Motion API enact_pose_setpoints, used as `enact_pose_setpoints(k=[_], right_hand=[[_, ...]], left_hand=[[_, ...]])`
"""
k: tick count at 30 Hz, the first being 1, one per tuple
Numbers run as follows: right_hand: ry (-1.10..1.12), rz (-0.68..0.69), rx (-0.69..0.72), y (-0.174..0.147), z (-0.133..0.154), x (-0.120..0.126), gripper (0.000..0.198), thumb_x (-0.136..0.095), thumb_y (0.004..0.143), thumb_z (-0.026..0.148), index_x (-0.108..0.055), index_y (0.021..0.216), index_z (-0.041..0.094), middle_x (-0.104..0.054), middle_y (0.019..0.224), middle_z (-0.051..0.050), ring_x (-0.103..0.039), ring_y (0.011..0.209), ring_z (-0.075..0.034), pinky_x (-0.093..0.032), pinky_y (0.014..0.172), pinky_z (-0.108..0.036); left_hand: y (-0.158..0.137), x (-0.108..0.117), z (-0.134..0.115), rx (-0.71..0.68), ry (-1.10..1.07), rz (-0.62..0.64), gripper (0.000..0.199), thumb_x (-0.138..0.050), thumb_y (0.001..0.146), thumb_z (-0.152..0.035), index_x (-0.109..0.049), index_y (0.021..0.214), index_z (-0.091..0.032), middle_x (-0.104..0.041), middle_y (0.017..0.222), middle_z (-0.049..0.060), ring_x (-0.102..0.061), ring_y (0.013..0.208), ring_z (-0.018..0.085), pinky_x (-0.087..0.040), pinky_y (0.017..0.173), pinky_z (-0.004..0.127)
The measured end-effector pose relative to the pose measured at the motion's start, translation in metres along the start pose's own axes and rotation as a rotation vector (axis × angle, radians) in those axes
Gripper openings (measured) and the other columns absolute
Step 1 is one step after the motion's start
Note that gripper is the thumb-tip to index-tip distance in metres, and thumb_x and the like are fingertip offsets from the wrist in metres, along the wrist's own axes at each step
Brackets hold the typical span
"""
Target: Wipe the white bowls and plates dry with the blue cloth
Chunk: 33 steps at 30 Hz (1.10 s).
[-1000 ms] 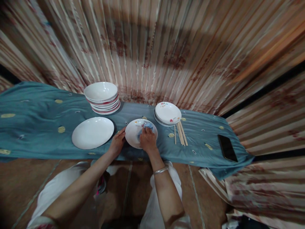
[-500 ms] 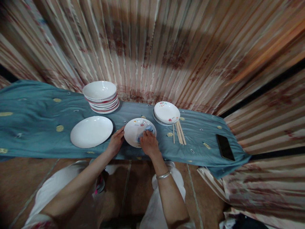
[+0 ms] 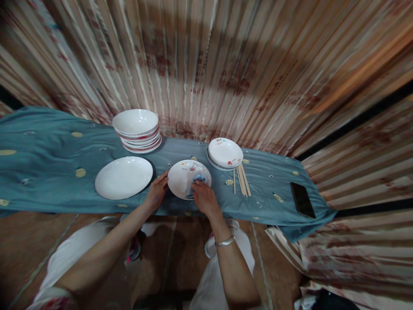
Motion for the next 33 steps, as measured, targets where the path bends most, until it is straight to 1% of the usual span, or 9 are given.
enact_pose_setpoints(k=[8, 13, 16, 23, 28, 33], right_hand=[[0.104, 0.008, 0.084, 0.006, 0.001, -0.009, 0.045, -0.051, 0.085, 0.001, -0.072, 0.120, 0.021, -0.064, 0.137, -0.007, -0.059, 0.129, -0.019, -0.043, 0.112, -0.037], [0.159, 0.010, 0.140, 0.011, 0.011, -0.012, 0.045, -0.052, 0.085, 0.001, -0.073, 0.118, 0.021, -0.064, 0.137, -0.007, -0.059, 0.127, -0.019, -0.045, 0.110, -0.035], [0.187, 0.019, 0.167, 0.015, 0.019, -0.011, 0.045, -0.051, 0.084, 0.000, -0.073, 0.117, 0.022, -0.064, 0.137, -0.006, -0.058, 0.129, -0.019, -0.045, 0.109, -0.034], [0.176, 0.039, 0.237, 0.028, 0.032, -0.014, 0.046, -0.047, 0.082, -0.001, -0.073, 0.113, 0.022, -0.067, 0.129, -0.005, -0.060, 0.124, -0.018, -0.046, 0.108, -0.033], [0.155, 0.028, 0.227, 0.035, 0.037, -0.018, 0.047, -0.046, 0.083, 0.000, -0.071, 0.115, 0.024, -0.064, 0.134, -0.005, -0.056, 0.128, -0.018, -0.045, 0.108, -0.034], [0.108, 0.000, 0.178, 0.041, 0.045, -0.018, 0.042, -0.044, 0.087, 0.002, -0.068, 0.117, 0.020, -0.061, 0.136, -0.009, -0.054, 0.129, -0.018, -0.044, 0.110, -0.033]], left_hand=[[-0.001, -0.002, -0.002, -0.017, 0.030, 0.007, 0.046, -0.072, 0.072, -0.038, -0.073, 0.113, -0.017, -0.071, 0.125, 0.011, -0.060, 0.122, 0.031, -0.043, 0.107, 0.046], [-0.001, -0.001, -0.001, -0.032, 0.038, 0.027, 0.045, -0.070, 0.073, -0.037, -0.073, 0.113, -0.017, -0.069, 0.127, 0.012, -0.060, 0.122, 0.031, -0.042, 0.109, 0.047], [0.000, 0.001, 0.001, -0.028, 0.040, 0.012, 0.045, -0.070, 0.072, -0.037, -0.073, 0.112, -0.017, -0.069, 0.127, 0.011, -0.061, 0.121, 0.031, -0.043, 0.108, 0.047], [0.001, 0.001, 0.001, -0.035, 0.029, 0.023, 0.043, -0.069, 0.073, -0.036, -0.074, 0.111, -0.017, -0.072, 0.123, 0.010, -0.062, 0.118, 0.030, -0.042, 0.108, 0.046], [0.001, 0.003, 0.004, -0.031, 0.037, 0.006, 0.044, -0.069, 0.074, -0.036, -0.073, 0.113, -0.017, -0.070, 0.127, 0.011, -0.060, 0.122, 0.030, -0.041, 0.110, 0.046], [0.003, 0.006, 0.005, -0.042, 0.077, -0.003, 0.043, -0.068, 0.074, -0.036, -0.073, 0.112, -0.018, -0.069, 0.128, 0.010, -0.059, 0.124, 0.030, -0.040, 0.111, 0.046]])
Point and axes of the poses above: each hand's wrist, its own y-axis towards the middle knuckle, its own x-axis out of the back of the hand, z = x × y, the point moved 4 cm from there along y, towards the middle knuckle
